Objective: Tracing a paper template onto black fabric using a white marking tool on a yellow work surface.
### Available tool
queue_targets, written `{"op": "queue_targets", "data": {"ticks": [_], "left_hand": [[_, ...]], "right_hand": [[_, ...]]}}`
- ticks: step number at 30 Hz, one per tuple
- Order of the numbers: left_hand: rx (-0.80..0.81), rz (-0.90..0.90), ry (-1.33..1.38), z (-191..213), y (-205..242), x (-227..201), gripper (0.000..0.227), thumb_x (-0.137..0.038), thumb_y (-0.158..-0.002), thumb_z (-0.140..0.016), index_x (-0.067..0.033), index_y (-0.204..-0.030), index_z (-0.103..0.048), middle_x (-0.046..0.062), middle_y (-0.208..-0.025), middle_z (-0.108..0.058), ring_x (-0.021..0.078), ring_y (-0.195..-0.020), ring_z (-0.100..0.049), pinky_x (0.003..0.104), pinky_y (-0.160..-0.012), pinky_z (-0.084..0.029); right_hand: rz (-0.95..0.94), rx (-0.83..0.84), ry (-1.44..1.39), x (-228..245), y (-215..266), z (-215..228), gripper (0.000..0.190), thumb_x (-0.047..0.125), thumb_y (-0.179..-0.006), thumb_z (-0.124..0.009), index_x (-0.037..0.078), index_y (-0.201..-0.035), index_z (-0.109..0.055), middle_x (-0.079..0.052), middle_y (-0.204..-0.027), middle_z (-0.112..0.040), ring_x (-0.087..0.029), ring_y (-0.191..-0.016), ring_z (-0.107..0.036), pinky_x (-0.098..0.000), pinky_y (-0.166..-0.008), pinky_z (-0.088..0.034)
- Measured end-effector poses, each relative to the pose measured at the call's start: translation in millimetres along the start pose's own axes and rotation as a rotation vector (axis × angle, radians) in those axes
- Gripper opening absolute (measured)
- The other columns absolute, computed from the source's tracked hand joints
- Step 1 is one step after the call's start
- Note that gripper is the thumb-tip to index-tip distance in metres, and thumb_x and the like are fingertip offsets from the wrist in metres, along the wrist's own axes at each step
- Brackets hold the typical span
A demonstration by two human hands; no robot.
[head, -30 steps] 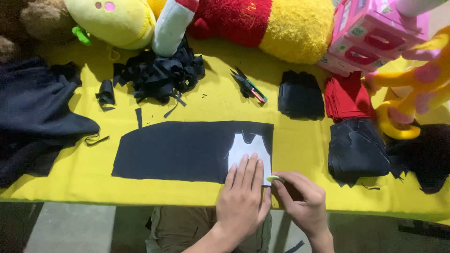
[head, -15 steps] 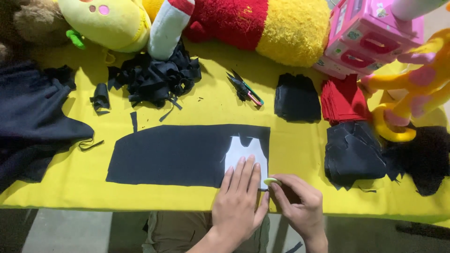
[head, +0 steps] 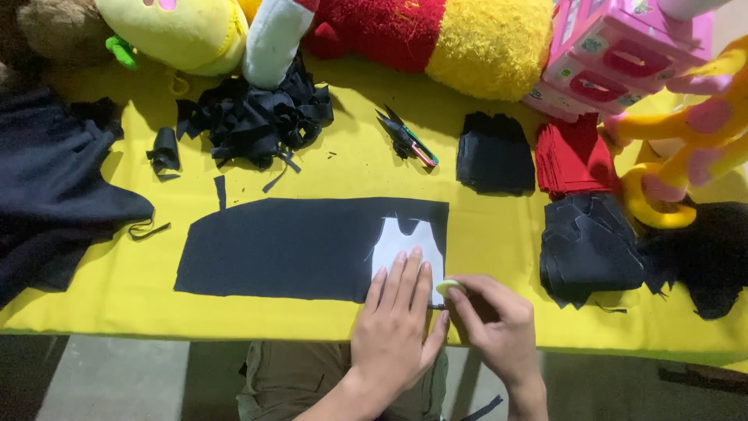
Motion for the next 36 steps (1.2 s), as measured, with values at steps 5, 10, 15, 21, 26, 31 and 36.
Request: {"op": "queue_targets", "data": {"ticks": [5,10,15,21,26,31,36], "left_hand": [[0.045,0.003,-0.103,-7.8,0.0,-5.1,0.073,-0.052,-0.104,-0.031,-0.0037,-0.158,-0.033,0.017,-0.168,-0.028,0.0319,-0.156,-0.025,0.048,-0.125,-0.018],[0.519,-0.066,-0.254,-30.3,-8.0,-12.7,0.072,-0.054,-0.101,-0.031,-0.006,-0.154,-0.036,0.021,-0.163,-0.031,0.041,-0.155,-0.019,0.062,-0.122,-0.012],[0.38,-0.001,-0.168,-37.0,-15.9,-4.5,0.061,-0.047,-0.09,-0.051,-0.011,-0.138,-0.061,0.013,-0.148,-0.054,0.0334,-0.148,-0.033,0.054,-0.119,-0.021],[0.403,-0.014,-0.134,-31.9,-20.4,-3.3,0.046,-0.047,-0.093,-0.056,-0.0153,-0.122,-0.071,0.007,-0.131,-0.065,0.0307,-0.141,-0.039,0.053,-0.119,-0.021],[0.174,0.013,-0.109,-36.7,-24.2,-1.3,0.039,-0.03,-0.094,-0.055,-0.0154,-0.124,-0.073,0.009,-0.125,-0.071,0.0309,-0.132,-0.049,0.049,-0.111,-0.031],[0.021,0.029,-0.129,-29.3,-31.2,4.4,0.037,-0.019,-0.087,-0.064,-0.0154,-0.122,-0.074,0.007,-0.112,-0.072,0.0279,-0.115,-0.056,0.045,-0.104,-0.039],[-0.008,0.057,-0.155,-24.9,-27.8,-2.8,0.026,-0.019,-0.086,-0.067,-0.0163,-0.11,-0.075,0.008,-0.105,-0.072,0.0277,-0.109,-0.059,0.044,-0.103,-0.042]], "right_hand": [[0.128,0.069,-0.044,37.7,-36.9,0.0,0.016,0.012,-0.091,-0.071,0.003,-0.104,-0.075,-0.009,-0.099,-0.08,-0.016,-0.079,-0.075,-0.0278,-0.074,-0.061],[0.225,0.316,0.071,55.6,-68.7,-23.3,0.019,0.008,-0.093,-0.069,0.005,-0.111,-0.073,-0.008,-0.106,-0.077,-0.019,-0.081,-0.074,-0.028,-0.07,-0.061],[0.293,0.313,0.133,73.7,-75.2,-29.1,0.019,0.009,-0.092,-0.071,0.006,-0.111,-0.074,-0.006,-0.106,-0.078,-0.02,-0.087,-0.074,-0.0305,-0.073,-0.058],[0.31,0.335,0.16,82.9,-76.0,-32.5,0.019,0.009,-0.092,-0.072,0.005,-0.11,-0.074,-0.007,-0.107,-0.078,-0.021,-0.086,-0.075,-0.0332,-0.071,-0.059],[0.357,0.349,0.127,86.8,-78.4,-31.5,0.016,0.007,-0.092,-0.073,0.003,-0.107,-0.074,-0.01,-0.103,-0.077,-0.021,-0.085,-0.073,-0.0323,-0.074,-0.057],[0.464,0.321,0.188,91.8,-81.3,-32.4,0.016,0.006,-0.096,-0.074,-0.001,-0.11,-0.075,-0.013,-0.104,-0.077,-0.025,-0.087,-0.074,-0.036,-0.076,-0.059],[0.464,0.406,0.168,93.0,-85.1,-40.4,0.018,0.003,-0.093,-0.074,0.0,-0.11,-0.075,-0.011,-0.103,-0.076,-0.025,-0.086,-0.073,-0.0361,-0.074,-0.057]]}}
Point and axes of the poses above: each hand's wrist, its own y-axis away from the middle knuckle, its own z-axis out of the back of the hand, x = y × z, the point moved 7 cm from there along -y, towards the middle knuckle
